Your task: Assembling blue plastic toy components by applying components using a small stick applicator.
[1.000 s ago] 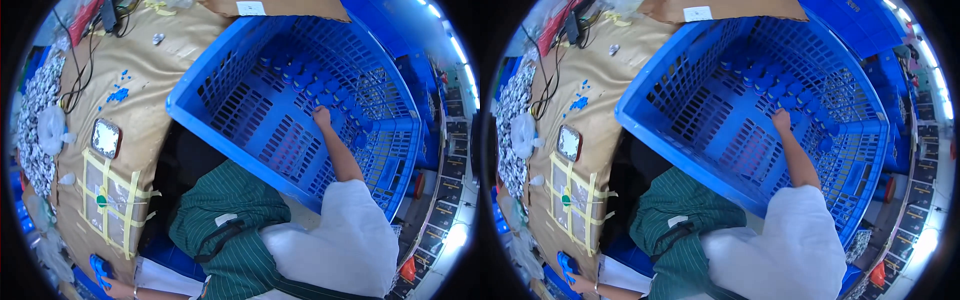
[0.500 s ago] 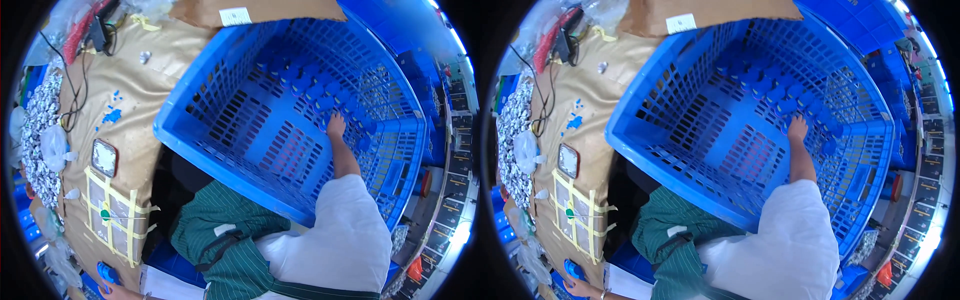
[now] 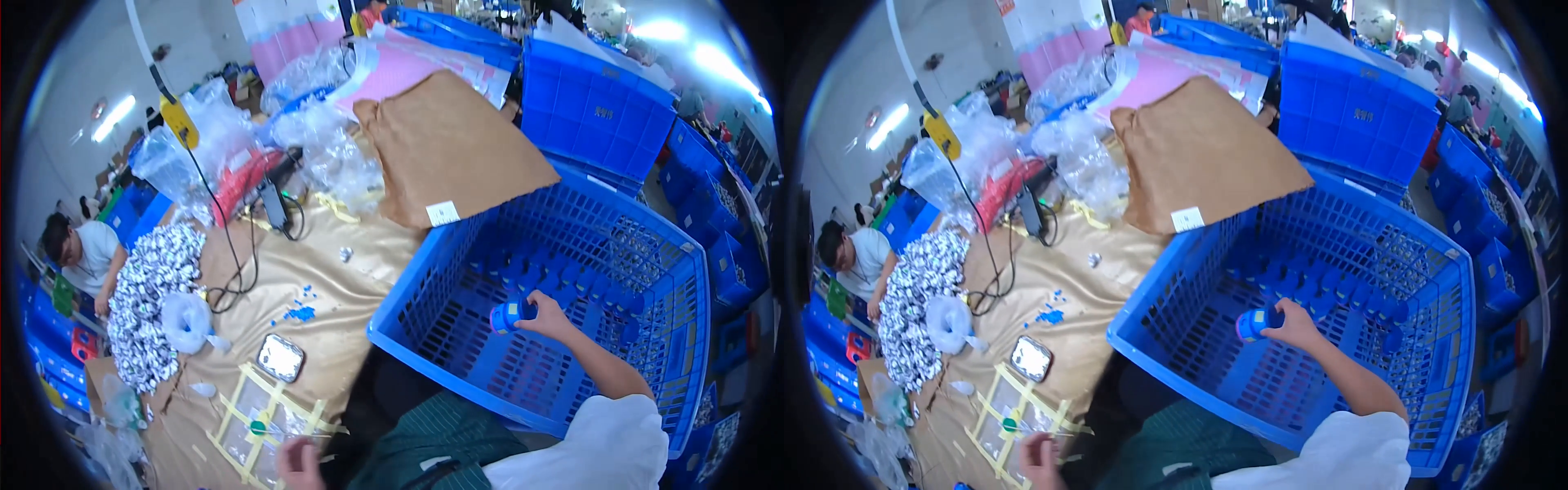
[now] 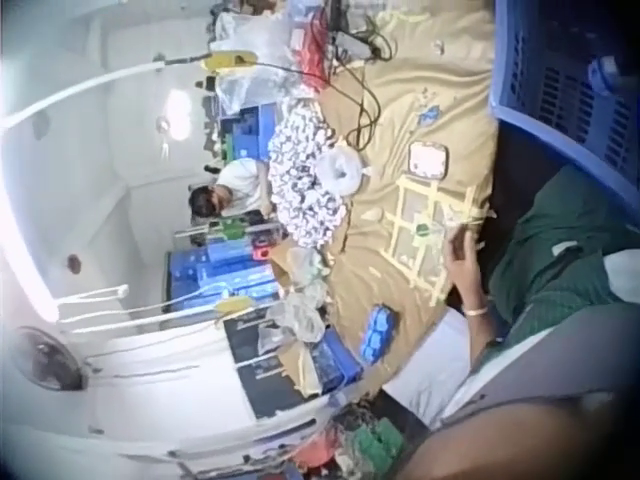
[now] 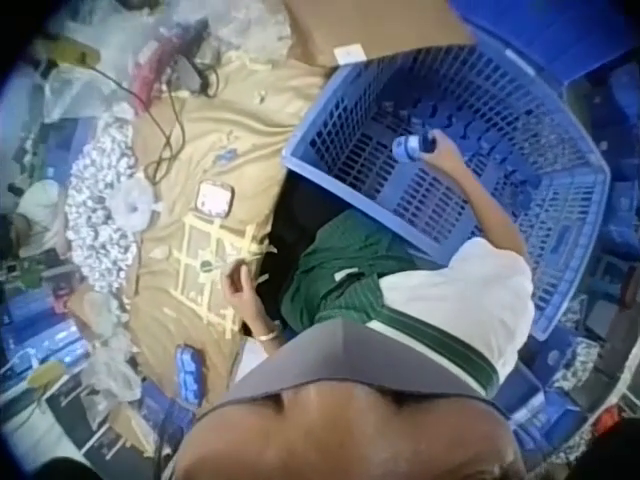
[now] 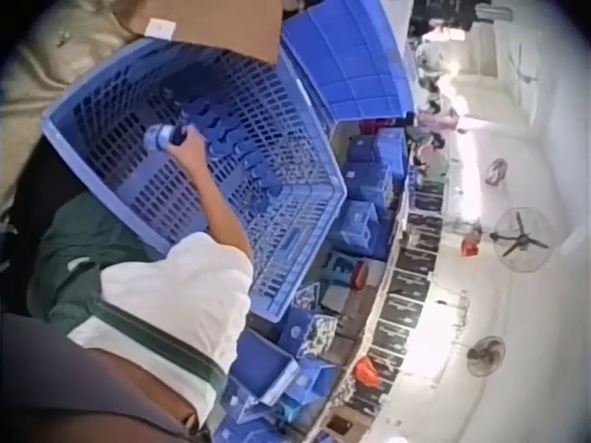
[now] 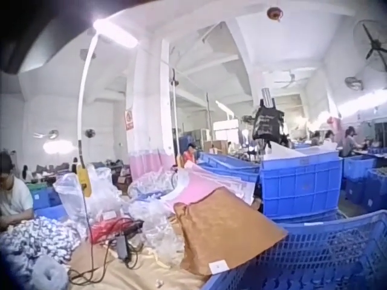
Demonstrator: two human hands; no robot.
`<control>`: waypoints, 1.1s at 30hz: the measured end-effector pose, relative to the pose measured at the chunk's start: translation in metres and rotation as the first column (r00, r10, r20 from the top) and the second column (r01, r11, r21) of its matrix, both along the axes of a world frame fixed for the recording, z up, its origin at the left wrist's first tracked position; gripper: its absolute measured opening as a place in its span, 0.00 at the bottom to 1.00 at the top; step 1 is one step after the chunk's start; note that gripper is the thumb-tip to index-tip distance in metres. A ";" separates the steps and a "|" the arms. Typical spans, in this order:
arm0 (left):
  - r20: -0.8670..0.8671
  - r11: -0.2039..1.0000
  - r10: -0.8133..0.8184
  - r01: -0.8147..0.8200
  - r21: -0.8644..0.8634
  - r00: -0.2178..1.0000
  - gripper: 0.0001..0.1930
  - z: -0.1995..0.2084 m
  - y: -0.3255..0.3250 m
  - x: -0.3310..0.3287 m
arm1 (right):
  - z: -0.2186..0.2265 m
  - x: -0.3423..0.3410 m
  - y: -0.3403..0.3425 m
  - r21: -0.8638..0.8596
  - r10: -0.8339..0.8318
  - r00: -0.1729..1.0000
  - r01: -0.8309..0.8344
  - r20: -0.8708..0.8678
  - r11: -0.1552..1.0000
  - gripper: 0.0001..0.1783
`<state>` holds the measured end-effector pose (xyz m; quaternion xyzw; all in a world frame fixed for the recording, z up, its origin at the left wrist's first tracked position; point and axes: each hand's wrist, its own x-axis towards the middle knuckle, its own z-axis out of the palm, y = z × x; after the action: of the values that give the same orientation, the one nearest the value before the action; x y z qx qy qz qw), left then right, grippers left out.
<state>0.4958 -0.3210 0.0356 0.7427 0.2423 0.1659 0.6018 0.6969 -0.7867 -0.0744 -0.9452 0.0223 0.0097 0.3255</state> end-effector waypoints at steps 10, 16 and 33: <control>0.346 0.310 -0.177 0.386 -0.869 0.922 0.25 -0.011 -0.066 0.006 | 0.155 -0.061 0.219 -0.467 0.773 0.112 -0.740 0.624 0.484 0.27; 0.238 0.419 0.044 0.198 -0.886 0.970 0.41 -0.022 -0.038 -0.027 | 0.148 -0.095 0.286 -0.128 0.810 -0.246 -0.969 0.532 -0.210 0.18; 0.144 0.397 -0.464 0.350 -0.849 0.874 0.40 -0.051 -0.030 -0.071 | 0.062 0.063 0.472 -0.399 0.876 0.334 -0.793 0.348 0.460 0.05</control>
<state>0.4245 -0.3514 -0.0150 0.3918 0.1371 -0.1705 0.8937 0.7594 -0.3150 -0.0127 -0.8079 -0.5523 -0.0761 0.1908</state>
